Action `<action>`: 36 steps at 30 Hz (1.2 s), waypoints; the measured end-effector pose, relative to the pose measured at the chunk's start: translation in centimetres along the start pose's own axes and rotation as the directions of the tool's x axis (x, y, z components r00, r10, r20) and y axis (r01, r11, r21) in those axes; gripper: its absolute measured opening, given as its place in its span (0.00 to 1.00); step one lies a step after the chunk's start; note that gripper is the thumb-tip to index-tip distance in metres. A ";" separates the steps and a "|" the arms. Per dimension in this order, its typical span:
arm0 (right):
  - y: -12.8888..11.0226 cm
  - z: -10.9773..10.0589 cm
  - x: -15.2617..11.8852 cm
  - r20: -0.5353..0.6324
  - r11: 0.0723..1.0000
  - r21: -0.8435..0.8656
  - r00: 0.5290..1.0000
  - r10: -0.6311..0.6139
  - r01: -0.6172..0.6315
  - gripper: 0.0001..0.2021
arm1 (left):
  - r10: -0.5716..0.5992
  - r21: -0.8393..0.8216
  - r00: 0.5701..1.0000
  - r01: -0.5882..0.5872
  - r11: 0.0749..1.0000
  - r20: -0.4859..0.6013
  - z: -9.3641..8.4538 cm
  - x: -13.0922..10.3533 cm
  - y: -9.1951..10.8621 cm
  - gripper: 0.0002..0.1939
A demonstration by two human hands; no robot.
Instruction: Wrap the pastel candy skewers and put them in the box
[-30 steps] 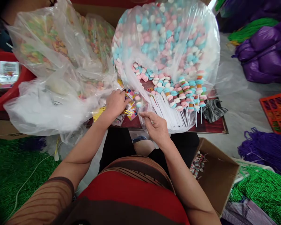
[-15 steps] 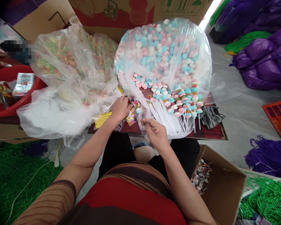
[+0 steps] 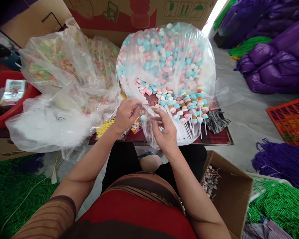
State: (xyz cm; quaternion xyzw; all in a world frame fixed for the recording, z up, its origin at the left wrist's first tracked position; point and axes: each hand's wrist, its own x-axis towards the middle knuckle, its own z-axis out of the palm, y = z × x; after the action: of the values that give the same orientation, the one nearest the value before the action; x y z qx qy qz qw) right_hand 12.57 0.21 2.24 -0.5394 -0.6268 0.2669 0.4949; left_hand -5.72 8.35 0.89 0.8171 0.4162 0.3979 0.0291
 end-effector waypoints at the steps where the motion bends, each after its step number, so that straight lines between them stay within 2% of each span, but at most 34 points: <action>1: -0.5 -0.1 0.5 -0.021 0.999 -0.030 0.999 -0.044 0.044 0.23 | 0.065 -0.037 0.998 -0.065 0.997 0.002 -0.2 0.2 0.9 0.15; 2: -0.9 -0.3 0.9 -0.029 0.995 -0.068 0.996 -0.082 0.080 0.24 | 0.112 -0.079 0.994 -0.111 0.991 0.010 -0.4 0.3 1.8 0.14; 4: -1.3 -0.9 1.4 -0.049 0.987 -0.127 0.993 -0.107 0.100 0.18 | 0.123 -0.175 0.992 -0.115 0.978 0.037 -0.6 0.3 3.5 0.12; 6: -1.2 -1.6 1.4 -0.121 0.995 -0.091 0.992 -0.045 0.034 0.10 | 0.013 -0.280 0.996 0.014 0.960 0.093 -0.6 0.0 5.0 0.10; 9: -0.1 -2.7 0.7 -0.206 0.981 0.147 0.966 0.156 -0.127 0.15 | -0.167 -0.450 0.953 0.270 0.851 0.254 -0.3 -0.8 6.3 0.15; 11: 0.7 -3.3 0.1 -0.203 0.941 0.279 0.946 0.254 -0.193 0.19 | -0.213 -0.543 0.912 0.383 0.747 0.350 -0.1 -1.4 6.6 0.12; 13: 1.3 -3.7 -0.5 -0.180 0.913 0.333 0.935 0.306 -0.234 0.20 | -0.239 -0.587 0.882 0.452 0.672 0.406 0.0 -1.9 6.7 0.12; 15: 1.5 -4.1 -1.1 -0.115 0.888 0.373 0.936 0.332 -0.269 0.18 | -0.242 -0.585 0.864 0.481 0.653 0.441 -0.1 -2.0 6.7 0.15; 18: 1.6 -4.6 -1.6 0.022 0.845 0.436 0.942 0.334 -0.310 0.19 | -0.173 -0.553 0.858 0.453 0.699 0.484 -0.6 -1.8 7.0 0.16; 20: 1.9 -4.7 -2.0 0.057 0.833 0.444 0.938 0.342 -0.331 0.20 | -0.134 -0.532 0.859 0.421 0.735 0.494 -0.8 -1.6 7.3 0.17; 23: 2.3 -4.4 -2.8 -0.023 0.854 0.404 0.929 0.369 -0.329 0.15 | -0.154 -0.494 0.857 0.420 0.761 0.492 -0.8 -1.6 8.0 0.23; 25: 2.4 -4.1 -3.4 -0.097 0.888 0.328 0.924 0.371 -0.322 0.20 | -0.188 -0.468 0.839 0.455 0.758 0.511 -0.6 -1.9 8.3 0.27; 27: 2.3 -3.8 -3.9 -0.148 0.914 0.230 0.916 0.372 -0.334 0.28 | -0.226 -0.457 0.799 0.522 0.720 0.557 -0.3 -2.3 8.5 0.29; 30: 2.1 -3.7 -4.4 -0.157 0.911 0.175 0.903 0.400 -0.373 0.33 | -0.221 -0.487 0.704 0.650 0.583 0.675 0.1 -3.1 8.3 0.28; 32: 2.0 -3.8 -4.4 -0.090 0.893 0.233 0.906 0.414 -0.386 0.30 | -0.198 -0.499 0.670 0.689 0.525 0.716 0.1 -3.3 8.1 0.25; 34: 1.9 -4.0 -4.5 0.020 0.865 0.314 0.914 0.406 -0.391 0.24 | -0.206 -0.487 0.675 0.679 0.550 0.709 0.0 -3.2 8.0 0.22; 36: 1.8 -4.1 -4.5 0.077 0.841 0.361 0.912 0.404 -0.403 0.21 | -0.221 -0.457 0.689 0.652 0.605 0.690 -0.3 -3.1 8.1 0.22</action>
State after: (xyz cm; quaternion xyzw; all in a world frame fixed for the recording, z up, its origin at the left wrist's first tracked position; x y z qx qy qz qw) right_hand 16.71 -4.37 0.73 -0.5567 -0.4374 0.4773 0.5206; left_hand -1.61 0.87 2.21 0.6909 0.4101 0.2358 0.5467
